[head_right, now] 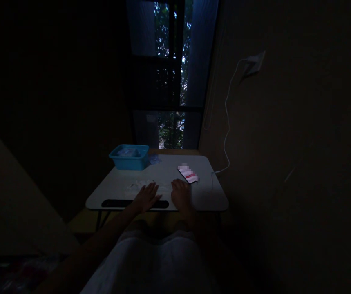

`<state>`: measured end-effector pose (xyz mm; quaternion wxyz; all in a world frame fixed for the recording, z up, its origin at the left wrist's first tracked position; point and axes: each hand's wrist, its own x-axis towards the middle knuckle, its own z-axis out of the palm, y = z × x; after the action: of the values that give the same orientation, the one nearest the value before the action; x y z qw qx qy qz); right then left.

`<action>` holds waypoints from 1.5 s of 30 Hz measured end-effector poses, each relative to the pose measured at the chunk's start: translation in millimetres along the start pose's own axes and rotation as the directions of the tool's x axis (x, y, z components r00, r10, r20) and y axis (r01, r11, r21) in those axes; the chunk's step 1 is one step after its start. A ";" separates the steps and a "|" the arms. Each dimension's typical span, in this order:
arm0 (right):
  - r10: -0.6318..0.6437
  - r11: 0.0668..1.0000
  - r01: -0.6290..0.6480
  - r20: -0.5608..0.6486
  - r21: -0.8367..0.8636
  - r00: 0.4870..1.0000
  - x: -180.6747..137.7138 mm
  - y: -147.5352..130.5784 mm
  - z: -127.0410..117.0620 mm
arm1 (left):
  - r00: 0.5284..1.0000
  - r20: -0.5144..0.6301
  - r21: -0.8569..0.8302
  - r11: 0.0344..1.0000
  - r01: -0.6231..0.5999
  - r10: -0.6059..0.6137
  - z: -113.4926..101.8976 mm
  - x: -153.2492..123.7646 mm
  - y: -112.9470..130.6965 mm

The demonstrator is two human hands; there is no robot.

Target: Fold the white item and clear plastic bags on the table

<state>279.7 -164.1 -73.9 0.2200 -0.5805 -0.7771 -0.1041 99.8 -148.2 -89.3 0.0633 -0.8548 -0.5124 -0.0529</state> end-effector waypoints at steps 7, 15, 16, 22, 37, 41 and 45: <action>-0.163 0.985 0.148 0.187 0.093 0.969 -0.6 -38.7 19.4 | 1.000 0.009 0.021 1.000 -0.008 0.007 3.4 0.4 -3.4; -0.009 1.000 0.010 0.253 -0.002 0.968 -6.0 -4.1 17.0 | 1.000 0.002 0.007 1.000 0.001 -0.001 6.3 2.1 -3.6; 0.011 1.000 -0.008 0.248 -0.011 0.969 -6.8 -2.6 16.7 | 1.000 0.003 0.009 1.000 -0.001 0.000 6.7 2.1 -3.7; 0.140 0.990 -0.130 0.212 -0.059 0.967 -9.5 -3.7 17.6 | 1.000 -0.021 -0.016 1.000 -0.007 0.006 7.2 1.6 -4.1; 0.115 0.993 -0.104 0.209 -0.061 0.971 -10.9 -2.2 17.8 | 0.999 -0.022 -0.008 0.999 0.042 -0.042 11.5 -7.0 -46.8; 0.112 0.993 -0.104 0.208 -0.048 0.972 -10.6 -1.2 19.0 | 0.999 -0.023 0.000 1.000 -0.026 0.026 10.6 -13.9 -61.4; 0.129 0.991 -0.122 0.221 -0.047 0.967 -10.1 -1.0 19.3 | 0.998 -0.027 -0.014 0.998 -0.056 0.055 6.4 -16.5 -62.6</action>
<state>276.9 -165.0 -95.5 0.1278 -0.6401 -0.7567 -0.0371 36.9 -132.3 -94.7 0.0651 -0.8683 -0.4872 -0.0662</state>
